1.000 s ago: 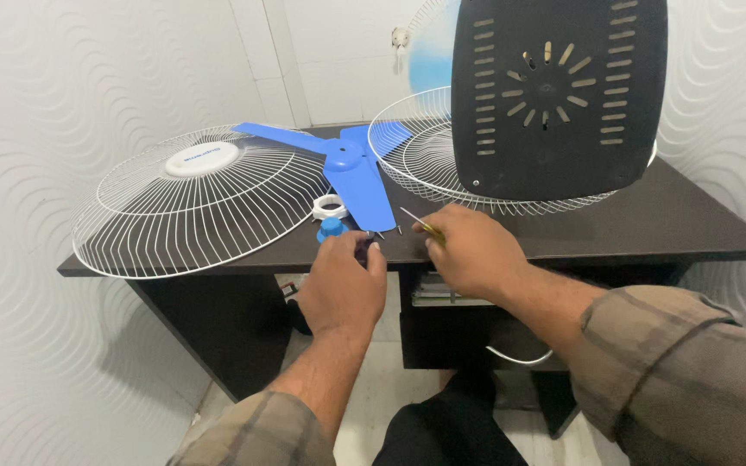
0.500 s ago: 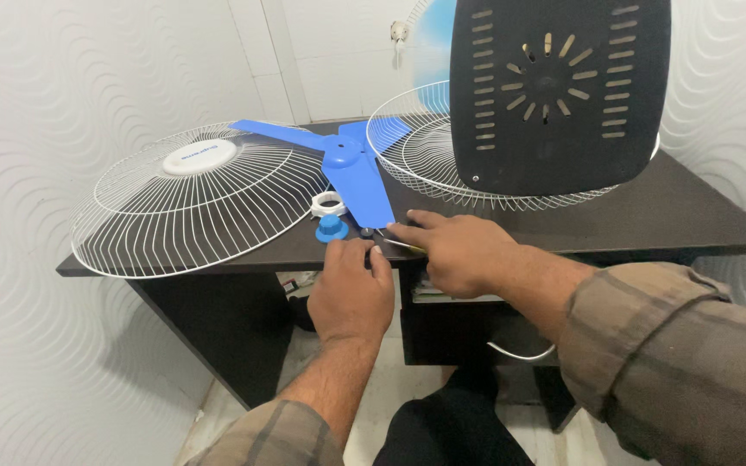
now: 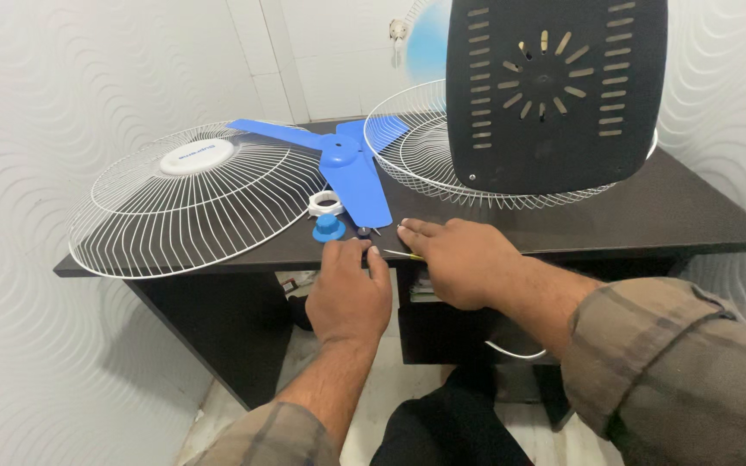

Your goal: The person uses a screwdriver to attach a black plastic rear cover to the back of a white fan cage. They align the cover, insert screws, and tighten them to secure the cover in place.

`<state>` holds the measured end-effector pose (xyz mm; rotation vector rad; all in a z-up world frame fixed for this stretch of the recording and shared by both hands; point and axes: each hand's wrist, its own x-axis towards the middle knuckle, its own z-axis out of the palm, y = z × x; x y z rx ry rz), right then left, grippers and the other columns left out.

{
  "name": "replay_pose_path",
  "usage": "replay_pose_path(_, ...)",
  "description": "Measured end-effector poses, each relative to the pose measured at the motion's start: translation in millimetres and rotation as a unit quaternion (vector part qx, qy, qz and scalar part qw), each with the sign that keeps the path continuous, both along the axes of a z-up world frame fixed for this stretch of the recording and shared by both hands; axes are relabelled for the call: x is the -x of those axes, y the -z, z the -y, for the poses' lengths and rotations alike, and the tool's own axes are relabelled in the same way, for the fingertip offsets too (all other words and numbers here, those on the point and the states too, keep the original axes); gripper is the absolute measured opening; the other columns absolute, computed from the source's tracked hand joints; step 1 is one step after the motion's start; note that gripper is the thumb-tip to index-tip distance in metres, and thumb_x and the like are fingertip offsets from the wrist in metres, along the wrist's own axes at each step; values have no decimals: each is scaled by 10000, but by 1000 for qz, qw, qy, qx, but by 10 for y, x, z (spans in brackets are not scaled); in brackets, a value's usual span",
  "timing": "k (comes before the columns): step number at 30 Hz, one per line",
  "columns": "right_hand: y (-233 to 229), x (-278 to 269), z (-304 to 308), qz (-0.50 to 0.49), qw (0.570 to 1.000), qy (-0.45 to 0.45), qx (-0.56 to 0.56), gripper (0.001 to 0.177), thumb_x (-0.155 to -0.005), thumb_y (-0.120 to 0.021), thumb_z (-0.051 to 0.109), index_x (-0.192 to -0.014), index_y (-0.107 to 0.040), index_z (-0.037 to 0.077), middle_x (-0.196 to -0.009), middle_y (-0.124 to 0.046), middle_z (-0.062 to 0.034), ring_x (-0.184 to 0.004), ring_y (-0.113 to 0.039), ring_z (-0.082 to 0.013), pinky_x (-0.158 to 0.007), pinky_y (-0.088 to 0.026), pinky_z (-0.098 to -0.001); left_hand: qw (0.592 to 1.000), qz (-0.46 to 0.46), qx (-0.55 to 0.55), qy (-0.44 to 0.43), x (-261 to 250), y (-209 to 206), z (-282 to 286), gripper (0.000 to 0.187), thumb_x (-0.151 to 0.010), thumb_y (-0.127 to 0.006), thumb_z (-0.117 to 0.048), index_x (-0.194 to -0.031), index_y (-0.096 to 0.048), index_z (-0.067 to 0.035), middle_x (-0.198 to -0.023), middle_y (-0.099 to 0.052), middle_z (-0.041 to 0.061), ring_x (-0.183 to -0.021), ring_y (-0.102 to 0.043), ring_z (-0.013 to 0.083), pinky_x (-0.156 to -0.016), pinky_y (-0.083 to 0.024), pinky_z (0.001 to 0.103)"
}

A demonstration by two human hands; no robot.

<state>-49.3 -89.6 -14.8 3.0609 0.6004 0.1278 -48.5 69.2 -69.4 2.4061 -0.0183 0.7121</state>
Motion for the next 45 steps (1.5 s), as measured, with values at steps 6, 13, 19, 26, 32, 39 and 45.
replay_pose_path(6,51,69,165,-6,999,6,-43,839,-761,-584,13,-1557,-408,212,-1597,-375,39,-1286,-551,-253,-988,-504,-425,1000,22,6,13,0,-1,60,222,-914,-604,-307,-1072,-713,-196,-1121,-656,13,-925,-687,307,-743,-535,480)
replay_pose_path(13,38,148,347,0,996,-18,-92,765,-764,-578,23,-1489,-463,236,-1569,-423,43,-1293,-545,-267,-1008,-476,-435,985,83,-19,149,-134,-104,266,237,-962,-572,-209,-1132,-737,-203,-1143,-701,11,-988,-692,294,-811,-541,448)
replay_pose_path(19,-22,205,423,-68,988,11,-139,808,-773,-528,-24,-1504,-461,315,-1548,-463,65,-1257,-574,-295,-1044,-463,-437,988,-15,-18,153,-104,-275,322,203,-933,-624,-287,-1054,-783,-250,-1069,-740,3,-996,-693,289,-830,-534,449)
replay_pose_path(26,36,214,431,-57,987,1,-151,841,-753,-553,-29,-1530,-456,278,-1546,-444,22,-1328,-514,-261,-1095,-414,-412,985,-115,-24,128,22,-467,336,207,-940,-629,-311,-1059,-795,-273,-1024,-762,56,-965,-711,303,-832,-547,445)
replay_pose_path(32,82,253,479,-17,987,-3,-161,823,-739,-534,-45,-1502,-498,261,-1567,-439,55,-1364,-496,-233,-1098,-417,-404,987,-134,-17,88,51,-522,390,196,-885,-670,-311,-1020,-803,-260,-1031,-761,44,-971,-716,300,-832,-557,443)
replay_pose_path(39,85,283,442,-33,985,48,-165,792,-781,-545,-7,-1514,-483,286,-1553,-453,85,-1314,-529,-251,-1069,-440,-421,986,-143,-18,86,78,-503,446,197,-882,-688,-330,-1021,-809,-261,-1005,-769,72,-965,-716,305,-842,-557,443)
replay_pose_path(45,86,246,462,-21,985,23,-172,739,-757,-559,-13,-1444,-507,252,-1547,-482,70,-1287,-565,-264,-1076,-446,-419,987,-134,-18,91,80,-511,414,207,-867,-704,-322,-1045,-799,-276,-982,-767,71,-943,-721,300,-817,-559,443)
